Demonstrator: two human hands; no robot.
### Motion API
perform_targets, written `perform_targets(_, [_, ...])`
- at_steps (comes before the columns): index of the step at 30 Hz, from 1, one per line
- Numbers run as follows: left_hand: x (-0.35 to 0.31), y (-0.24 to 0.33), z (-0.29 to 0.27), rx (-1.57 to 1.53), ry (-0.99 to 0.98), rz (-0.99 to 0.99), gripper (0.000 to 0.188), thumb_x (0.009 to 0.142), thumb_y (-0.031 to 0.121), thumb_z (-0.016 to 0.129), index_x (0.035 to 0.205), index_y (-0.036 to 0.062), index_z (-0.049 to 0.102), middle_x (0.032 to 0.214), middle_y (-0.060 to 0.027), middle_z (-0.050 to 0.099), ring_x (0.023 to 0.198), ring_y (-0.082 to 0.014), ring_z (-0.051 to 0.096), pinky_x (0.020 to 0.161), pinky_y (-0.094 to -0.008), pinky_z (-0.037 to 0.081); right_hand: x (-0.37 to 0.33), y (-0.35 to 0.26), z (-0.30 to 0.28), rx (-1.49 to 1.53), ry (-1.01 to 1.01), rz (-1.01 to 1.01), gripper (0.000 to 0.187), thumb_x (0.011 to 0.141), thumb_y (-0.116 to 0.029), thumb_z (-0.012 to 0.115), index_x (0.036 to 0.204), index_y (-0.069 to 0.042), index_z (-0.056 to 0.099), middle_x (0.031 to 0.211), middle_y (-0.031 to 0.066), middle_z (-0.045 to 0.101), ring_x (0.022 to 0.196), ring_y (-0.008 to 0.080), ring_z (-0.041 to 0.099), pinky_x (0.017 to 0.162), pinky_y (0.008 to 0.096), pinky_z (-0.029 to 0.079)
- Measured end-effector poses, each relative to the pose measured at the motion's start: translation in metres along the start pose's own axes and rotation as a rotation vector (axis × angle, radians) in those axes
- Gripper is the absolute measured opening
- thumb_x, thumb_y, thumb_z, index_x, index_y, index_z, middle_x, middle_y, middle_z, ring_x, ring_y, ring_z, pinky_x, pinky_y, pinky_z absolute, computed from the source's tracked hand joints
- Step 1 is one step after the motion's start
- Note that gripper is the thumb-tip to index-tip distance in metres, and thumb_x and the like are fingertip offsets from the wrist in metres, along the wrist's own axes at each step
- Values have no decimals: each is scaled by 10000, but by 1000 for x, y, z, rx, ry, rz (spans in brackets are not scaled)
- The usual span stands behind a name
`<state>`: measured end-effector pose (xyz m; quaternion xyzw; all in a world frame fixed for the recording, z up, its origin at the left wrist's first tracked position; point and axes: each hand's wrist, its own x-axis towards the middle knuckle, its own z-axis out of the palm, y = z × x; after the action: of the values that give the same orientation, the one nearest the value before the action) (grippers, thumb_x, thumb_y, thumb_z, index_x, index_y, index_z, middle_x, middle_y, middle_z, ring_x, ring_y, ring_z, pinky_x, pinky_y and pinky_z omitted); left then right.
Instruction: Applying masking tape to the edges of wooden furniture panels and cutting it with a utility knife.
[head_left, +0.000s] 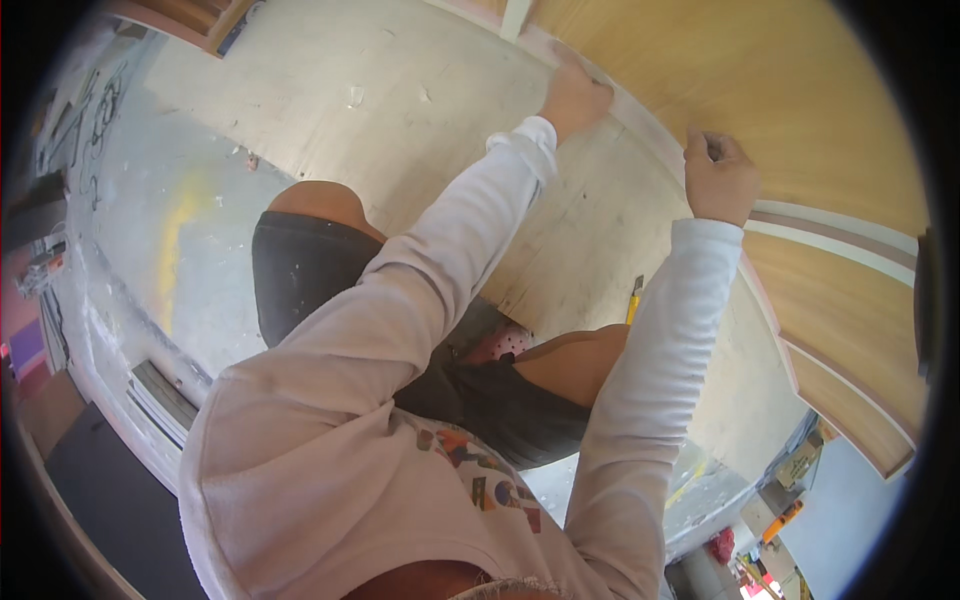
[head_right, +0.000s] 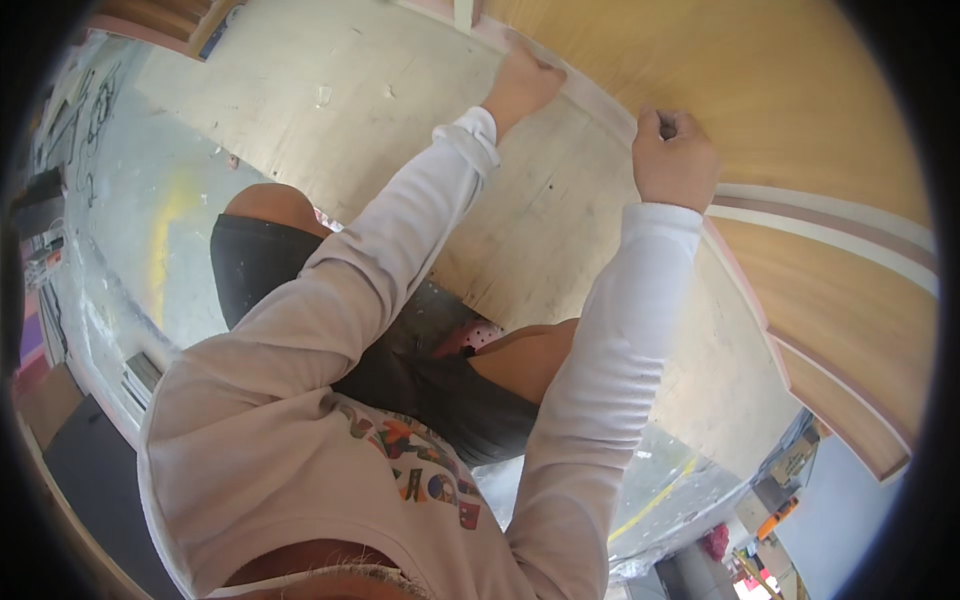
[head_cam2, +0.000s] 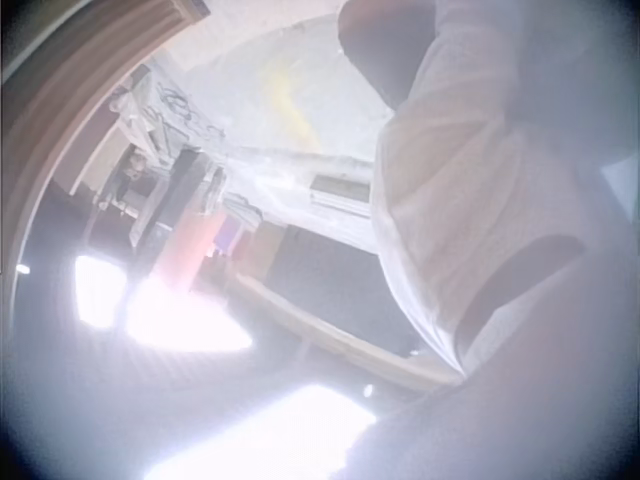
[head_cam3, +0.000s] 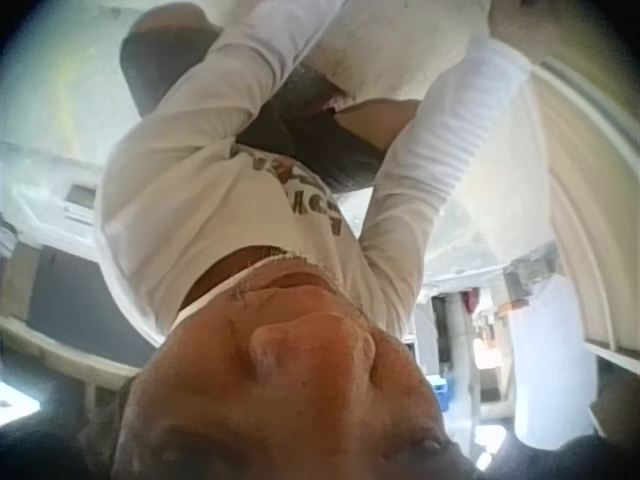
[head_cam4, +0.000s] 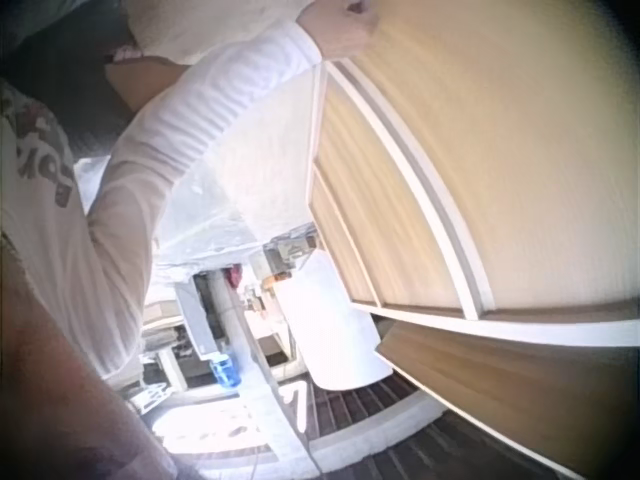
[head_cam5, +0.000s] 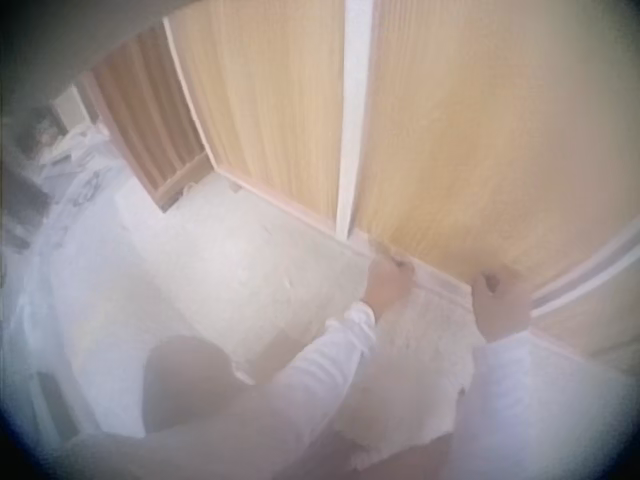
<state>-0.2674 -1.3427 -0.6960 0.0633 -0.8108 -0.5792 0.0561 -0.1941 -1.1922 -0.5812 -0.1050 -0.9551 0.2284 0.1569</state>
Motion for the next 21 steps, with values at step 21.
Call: perform_targets(21, [-22,-4,37,-245,-29,-137,740,710,124,686,1301,-90,294,709,-67,579,568,-142,549,508,-285,459,-16,32,-19,29,-57,-41,266,769,-305,616,856,-61,675,783,116,676,734,271,651,678,358,504])
